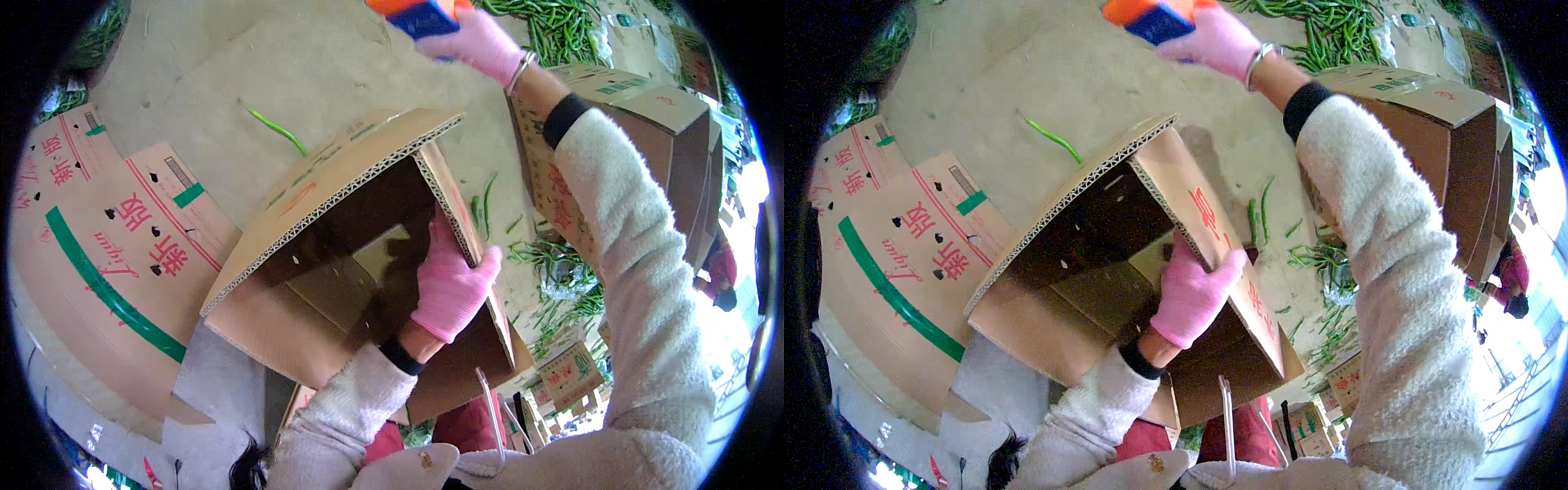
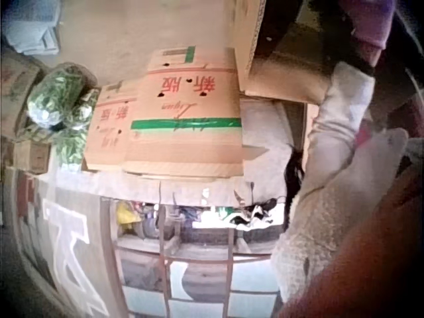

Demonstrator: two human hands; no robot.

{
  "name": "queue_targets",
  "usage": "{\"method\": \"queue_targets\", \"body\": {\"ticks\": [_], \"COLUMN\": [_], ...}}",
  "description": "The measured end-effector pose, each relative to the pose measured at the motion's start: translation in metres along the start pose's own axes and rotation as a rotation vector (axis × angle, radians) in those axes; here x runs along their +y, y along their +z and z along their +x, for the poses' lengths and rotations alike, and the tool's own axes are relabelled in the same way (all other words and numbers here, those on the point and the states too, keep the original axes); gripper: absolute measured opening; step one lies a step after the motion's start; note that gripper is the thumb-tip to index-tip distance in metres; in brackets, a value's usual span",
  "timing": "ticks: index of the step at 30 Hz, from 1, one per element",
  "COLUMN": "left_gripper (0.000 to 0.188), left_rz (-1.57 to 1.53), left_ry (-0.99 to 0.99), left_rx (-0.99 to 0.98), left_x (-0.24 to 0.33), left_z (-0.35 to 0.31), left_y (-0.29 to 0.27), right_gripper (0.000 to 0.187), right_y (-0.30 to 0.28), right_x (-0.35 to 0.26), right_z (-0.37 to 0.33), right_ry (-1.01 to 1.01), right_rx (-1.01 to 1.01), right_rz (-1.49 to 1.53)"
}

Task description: The person assembles empty cardboard boxes by folding the flaps and sealing them with a handheld tape dispenser. They repeat this process for several boxes in a workspace with green vegetables and other boxes nearby.

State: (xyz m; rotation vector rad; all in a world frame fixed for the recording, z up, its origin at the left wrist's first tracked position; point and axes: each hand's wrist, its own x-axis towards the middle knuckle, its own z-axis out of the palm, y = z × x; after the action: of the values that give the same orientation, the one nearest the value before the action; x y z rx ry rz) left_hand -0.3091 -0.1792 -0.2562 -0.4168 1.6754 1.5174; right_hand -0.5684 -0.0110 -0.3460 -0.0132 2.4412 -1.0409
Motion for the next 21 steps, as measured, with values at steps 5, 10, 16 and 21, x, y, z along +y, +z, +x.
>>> {"method": "queue_targets", "body": {"ticks": [5,10,16,21], "left_gripper": [0.053,0.032,0.074,0.07], "left_rz": [0.307,0.277,0.277,0.235], "left_ry": [0.051,0.793,-0.054,0.035], "left_rx": [-0.516,0.024,-0.637,-0.685], "left_x": [0.107,0.177,0.06,0.044], "left_z": [-0.06,0.034,0.156,0.161], "left_y": [-0.081,-0.149,-0.152,-0.135], "right_gripper": [0.028,0.026,0.027,0.029], "right_y": [0.05,0.082,0.152,0.149], "right_x": [0.013,0.027,0.005,0.019], "right_z": [-0.07,-0.12,-0.125,-0.14], "right_ry": [0.182,0.403,0.503,0.525], "right_rx": [-0.065,0.214,0.558,0.608], "right_rz": [0.36,0.689,0.889,0.891]}}
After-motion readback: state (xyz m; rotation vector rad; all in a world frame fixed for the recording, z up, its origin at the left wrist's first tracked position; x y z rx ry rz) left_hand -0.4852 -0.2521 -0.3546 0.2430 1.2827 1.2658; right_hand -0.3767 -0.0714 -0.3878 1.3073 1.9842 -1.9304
